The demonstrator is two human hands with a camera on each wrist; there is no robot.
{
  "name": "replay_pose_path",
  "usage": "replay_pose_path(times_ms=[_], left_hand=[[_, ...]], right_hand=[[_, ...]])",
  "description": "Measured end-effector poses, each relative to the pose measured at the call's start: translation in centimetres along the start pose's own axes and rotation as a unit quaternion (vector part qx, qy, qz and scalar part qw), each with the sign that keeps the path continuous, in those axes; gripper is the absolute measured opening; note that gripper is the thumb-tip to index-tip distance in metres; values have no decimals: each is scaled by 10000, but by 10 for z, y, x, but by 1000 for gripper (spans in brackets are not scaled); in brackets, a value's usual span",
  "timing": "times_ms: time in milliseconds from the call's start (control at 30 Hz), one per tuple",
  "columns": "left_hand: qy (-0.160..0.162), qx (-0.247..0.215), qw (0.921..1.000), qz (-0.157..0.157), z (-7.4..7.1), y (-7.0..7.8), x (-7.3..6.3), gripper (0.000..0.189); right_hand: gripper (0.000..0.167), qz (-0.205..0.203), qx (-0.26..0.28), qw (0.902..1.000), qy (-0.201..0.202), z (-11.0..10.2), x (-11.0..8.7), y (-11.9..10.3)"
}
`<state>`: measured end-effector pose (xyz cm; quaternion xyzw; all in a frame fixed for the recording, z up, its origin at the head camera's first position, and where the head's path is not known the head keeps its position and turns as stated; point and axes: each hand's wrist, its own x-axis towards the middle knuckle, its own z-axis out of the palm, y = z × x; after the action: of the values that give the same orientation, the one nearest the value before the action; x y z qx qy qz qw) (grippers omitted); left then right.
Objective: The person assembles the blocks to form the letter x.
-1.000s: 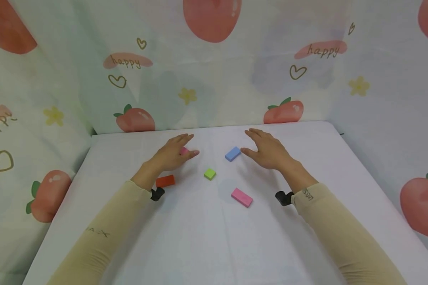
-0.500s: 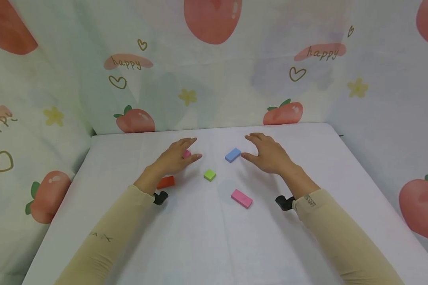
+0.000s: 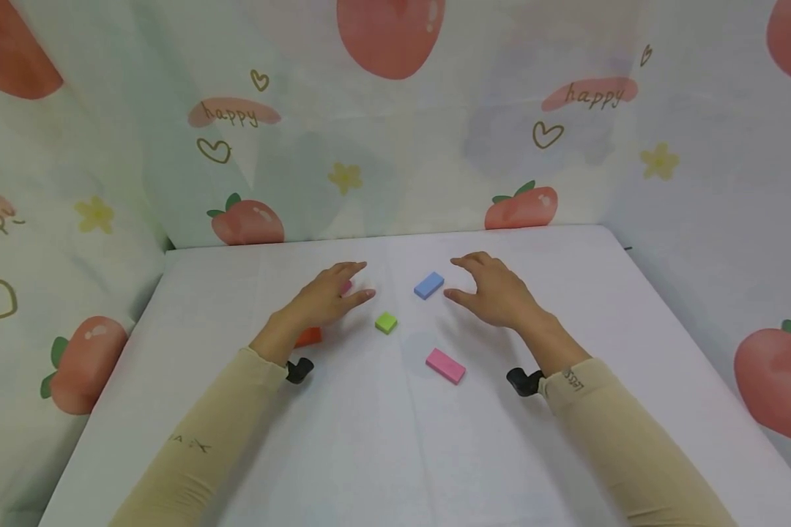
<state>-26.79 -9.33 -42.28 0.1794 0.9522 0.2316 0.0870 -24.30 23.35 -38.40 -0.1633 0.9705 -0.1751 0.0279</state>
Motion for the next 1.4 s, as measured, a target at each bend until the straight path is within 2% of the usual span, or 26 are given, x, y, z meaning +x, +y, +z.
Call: replay_pose_path(times_ms=[233,567,833,1400], left_hand=[[-52,-186,9998,63,1,3,-3,78],[60,-308,9994,156,8,3,-4,71],[-67,-502,9985,205,10,7,-6,68],[-210,-583,9978,216,19,10,-3,63]], right_hand=[[67,56,15,10000,-7,3,-2,-1],[66,63,119,9999,-51,7,-8,-2],[65,13,215,9997,-65,9,-15,-6],[64,-29,296,9993,-214,20,-25,-11]])
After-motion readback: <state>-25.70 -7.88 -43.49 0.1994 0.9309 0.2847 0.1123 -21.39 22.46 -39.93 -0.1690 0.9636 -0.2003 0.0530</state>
